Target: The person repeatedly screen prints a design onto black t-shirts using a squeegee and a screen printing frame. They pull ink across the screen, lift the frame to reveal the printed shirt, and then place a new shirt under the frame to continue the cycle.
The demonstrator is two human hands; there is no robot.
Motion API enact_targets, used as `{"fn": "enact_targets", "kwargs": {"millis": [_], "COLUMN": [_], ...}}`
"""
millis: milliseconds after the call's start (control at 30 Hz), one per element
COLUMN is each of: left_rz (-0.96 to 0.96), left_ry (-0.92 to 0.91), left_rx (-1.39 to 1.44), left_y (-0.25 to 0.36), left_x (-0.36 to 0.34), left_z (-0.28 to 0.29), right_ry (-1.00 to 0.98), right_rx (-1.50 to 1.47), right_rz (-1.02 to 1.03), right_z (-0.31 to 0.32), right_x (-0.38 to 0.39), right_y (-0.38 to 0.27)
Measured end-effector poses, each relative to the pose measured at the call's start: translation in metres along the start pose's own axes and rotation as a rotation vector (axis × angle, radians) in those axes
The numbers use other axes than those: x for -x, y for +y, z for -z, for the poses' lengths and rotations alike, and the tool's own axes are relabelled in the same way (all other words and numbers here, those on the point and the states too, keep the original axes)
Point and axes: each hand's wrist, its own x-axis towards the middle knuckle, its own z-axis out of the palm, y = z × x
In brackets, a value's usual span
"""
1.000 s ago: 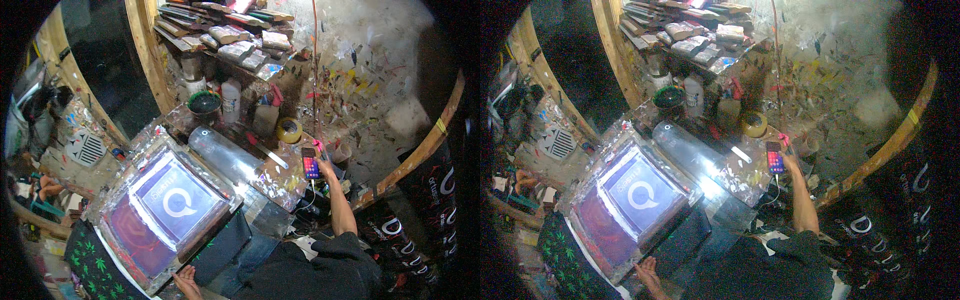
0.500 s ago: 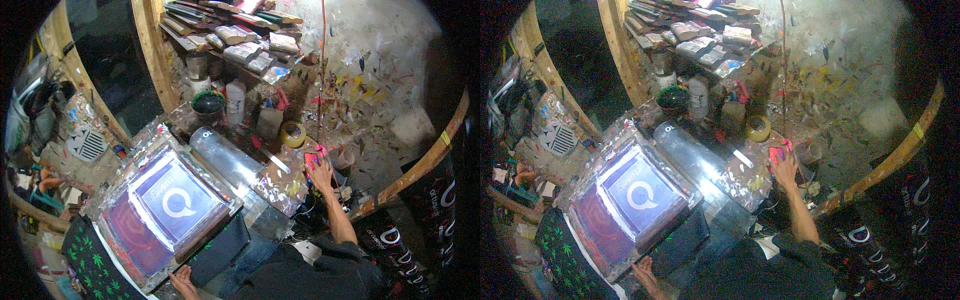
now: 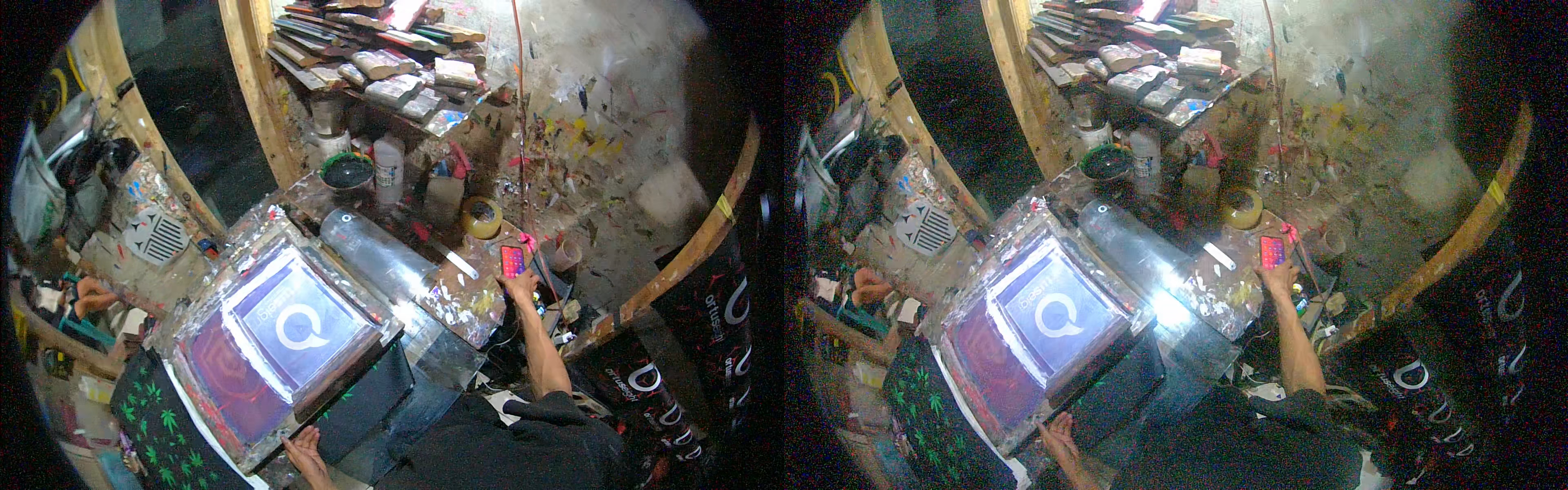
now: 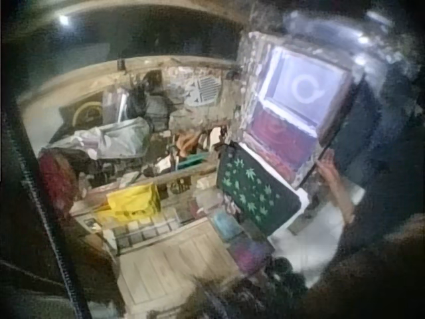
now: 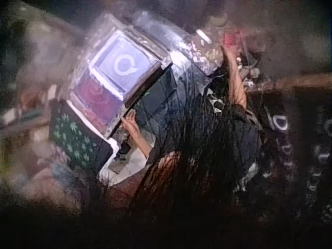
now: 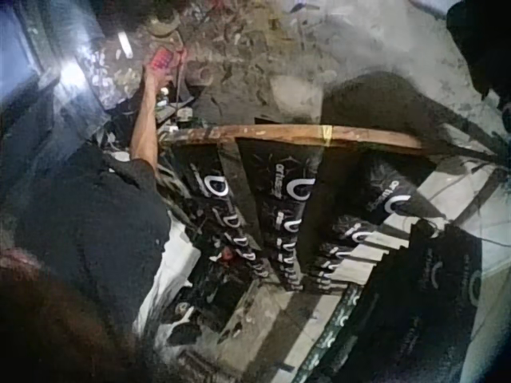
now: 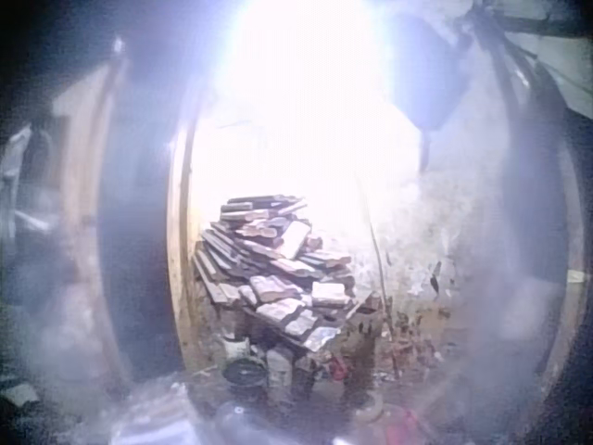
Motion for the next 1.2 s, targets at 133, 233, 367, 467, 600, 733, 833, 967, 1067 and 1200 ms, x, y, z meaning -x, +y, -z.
{"fn": "enact_targets", "kwargs": {"millis": [133,233,367,467,600,733,833,967,1067,1200], "left_rz": [0.021,-0.006,-0.022,-0.018,-0.022,0.027,0.074,0.000,-0.098,-0.346], "left_ry": [-0.013,0.031,-0.031,-0.003,-0.034,0.002,-0.017,-0.061,-0.216,-0.297], "left_rx": [0.045,0.008,0.038,0.019,0.062,0.115,0.093,0.135,0.129,-0.061], "left_y": [0.006,0.010,0.011,0.008,0.004,0.011,0.020,0.041,0.073,0.147], "left_x": [0.005,0.009,0.012,0.009,0.004,0.006,0.013,0.023,0.034,0.041], "left_z": [-0.010,-0.017,-0.018,-0.017,-0.015,-0.016,-0.018,-0.024,-0.032,-0.064], "right_ry": [0.012,0.021,0.012,-0.008,0.183,0.387,-0.308,-0.338,-0.217,-0.052], "right_rx": [0.036,0.072,-0.011,-0.080,0.111,-0.109,-0.375,-0.105,-0.147,-0.337], "right_rz": [-0.023,-0.015,0.004,0.165,0.225,0.768,1.335,1.831,1.926,2.013], "right_z": [-0.005,-0.008,-0.008,-0.001,0.019,0.034,0.014,-0.015,-0.015,0.006], "right_x": [-0.006,-0.011,-0.014,-0.009,0.019,0.116,0.251,0.379,0.388,0.392], "right_y": [0.003,0.005,0.010,0.013,-0.012,-0.089,-0.149,-0.196,-0.224,-0.288]}}
